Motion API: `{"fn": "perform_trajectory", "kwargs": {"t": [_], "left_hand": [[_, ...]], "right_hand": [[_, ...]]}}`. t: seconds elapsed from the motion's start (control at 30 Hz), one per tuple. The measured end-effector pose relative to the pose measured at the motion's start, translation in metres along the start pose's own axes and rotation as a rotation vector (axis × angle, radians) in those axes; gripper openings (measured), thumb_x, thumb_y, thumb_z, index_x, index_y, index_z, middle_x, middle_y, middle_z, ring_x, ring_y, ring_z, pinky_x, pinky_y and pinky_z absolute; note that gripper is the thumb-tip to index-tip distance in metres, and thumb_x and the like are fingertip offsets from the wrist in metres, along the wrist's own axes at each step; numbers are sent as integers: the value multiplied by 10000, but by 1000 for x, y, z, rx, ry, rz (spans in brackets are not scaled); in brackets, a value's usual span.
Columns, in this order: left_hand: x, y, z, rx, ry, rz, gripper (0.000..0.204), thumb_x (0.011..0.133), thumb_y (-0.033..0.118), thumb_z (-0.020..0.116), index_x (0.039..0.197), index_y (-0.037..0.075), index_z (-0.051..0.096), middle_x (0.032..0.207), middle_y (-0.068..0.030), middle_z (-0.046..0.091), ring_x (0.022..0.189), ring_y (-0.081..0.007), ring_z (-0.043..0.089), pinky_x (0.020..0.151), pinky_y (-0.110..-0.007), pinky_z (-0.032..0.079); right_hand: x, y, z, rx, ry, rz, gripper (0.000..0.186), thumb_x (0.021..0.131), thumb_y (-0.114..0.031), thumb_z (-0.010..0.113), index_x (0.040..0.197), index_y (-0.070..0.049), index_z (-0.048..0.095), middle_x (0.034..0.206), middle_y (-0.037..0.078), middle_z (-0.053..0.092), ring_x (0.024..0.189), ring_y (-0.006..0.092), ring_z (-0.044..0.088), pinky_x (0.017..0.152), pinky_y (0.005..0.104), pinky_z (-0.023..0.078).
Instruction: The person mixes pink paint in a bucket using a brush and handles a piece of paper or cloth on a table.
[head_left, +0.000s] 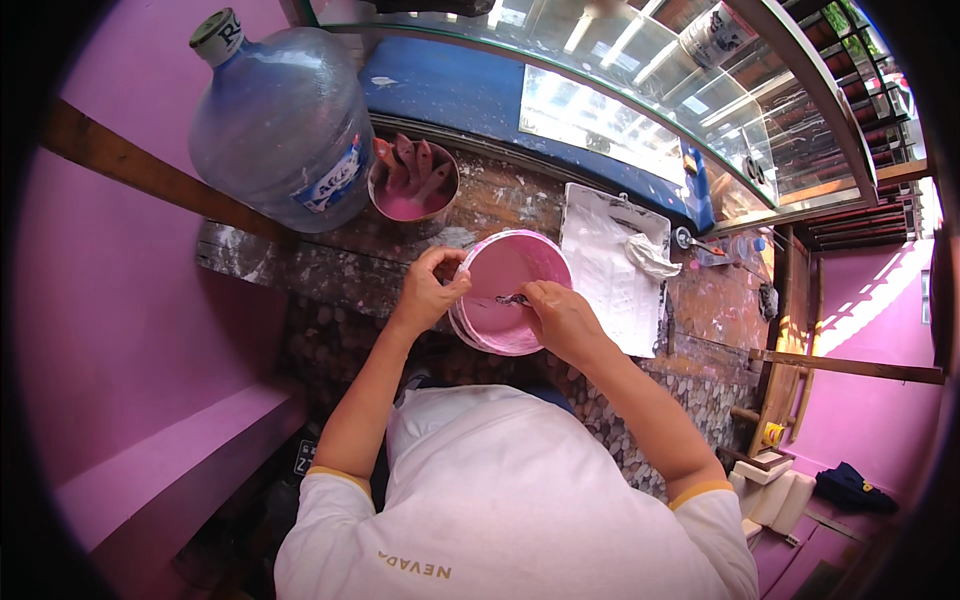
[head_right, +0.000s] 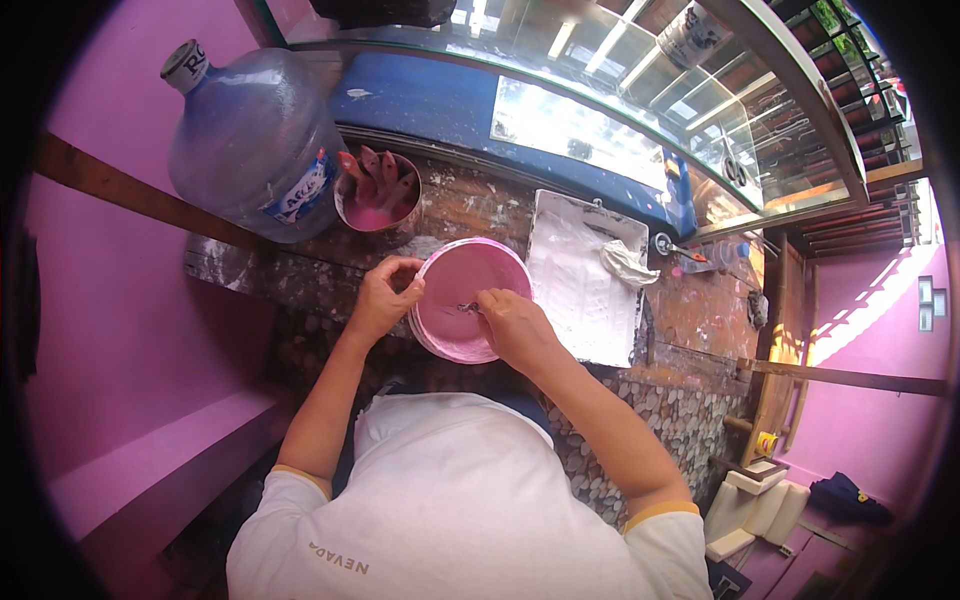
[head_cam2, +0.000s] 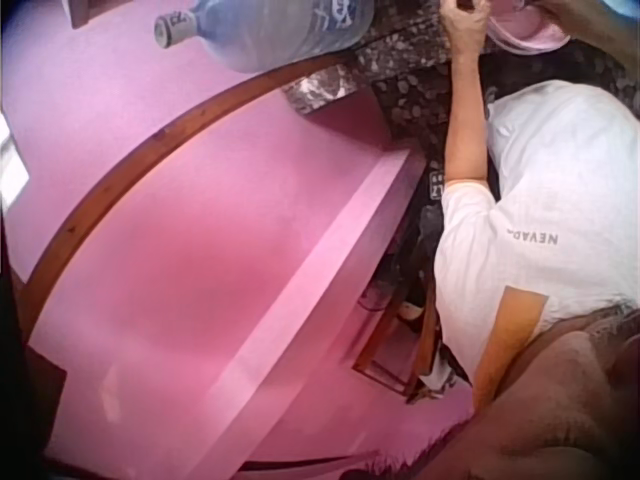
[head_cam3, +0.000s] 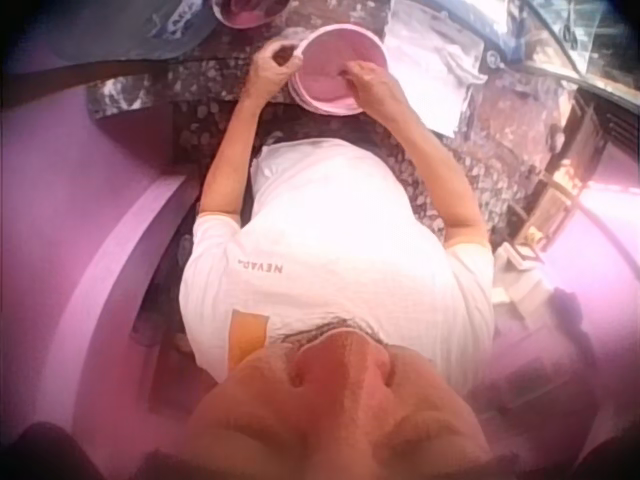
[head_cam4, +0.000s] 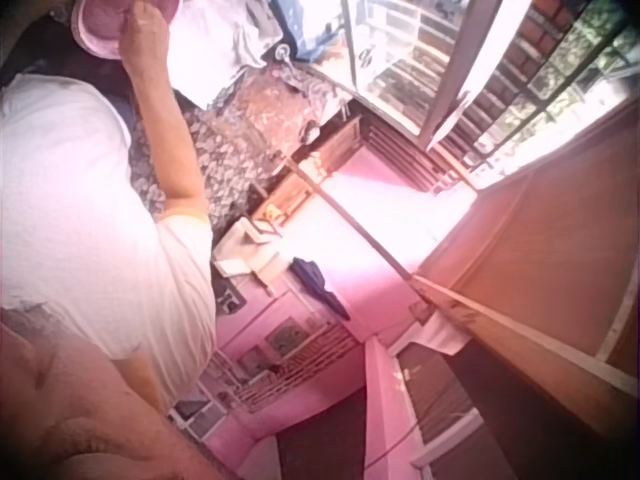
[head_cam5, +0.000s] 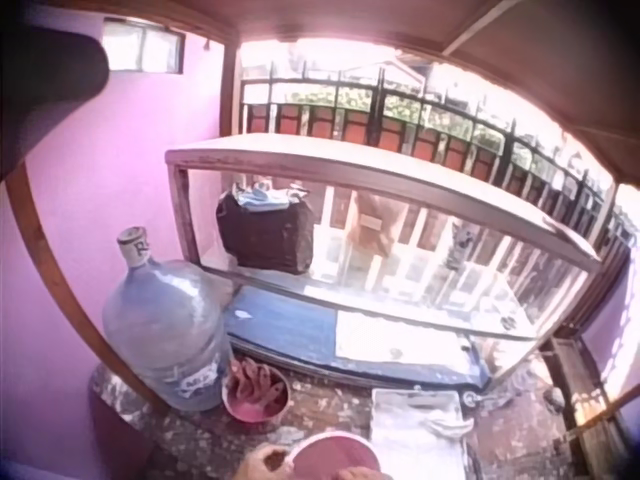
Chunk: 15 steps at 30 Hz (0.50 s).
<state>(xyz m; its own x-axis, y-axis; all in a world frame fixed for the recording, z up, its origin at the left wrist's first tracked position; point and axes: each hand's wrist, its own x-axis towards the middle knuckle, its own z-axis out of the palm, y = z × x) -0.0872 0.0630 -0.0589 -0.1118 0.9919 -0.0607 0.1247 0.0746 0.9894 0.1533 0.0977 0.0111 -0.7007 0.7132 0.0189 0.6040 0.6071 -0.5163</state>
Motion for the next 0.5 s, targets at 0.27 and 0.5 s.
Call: {"fn": "perform_trajectory", "kwargs": {"t": [0.27,0.5], "left_hand": [[3,35,-16,180,6,110,236,837,51,725,1066,4,701,970,-37,634,851,-105,607,779,-256,506],[8,50,-27,188,15,159,252,816,65,739,1058,10,700,920,-52,602,801,-133,561,741,-270,483]], "right_hand": [[5,6,2,-85,239,18,217,851,-47,642,1067,-29,626,889,129,654,867,303,659,740,411,548],[17,1,13,-172,268,-32,247,837,-28,635,1084,-29,628,875,101,622,862,273,638,728,395,545]]}}
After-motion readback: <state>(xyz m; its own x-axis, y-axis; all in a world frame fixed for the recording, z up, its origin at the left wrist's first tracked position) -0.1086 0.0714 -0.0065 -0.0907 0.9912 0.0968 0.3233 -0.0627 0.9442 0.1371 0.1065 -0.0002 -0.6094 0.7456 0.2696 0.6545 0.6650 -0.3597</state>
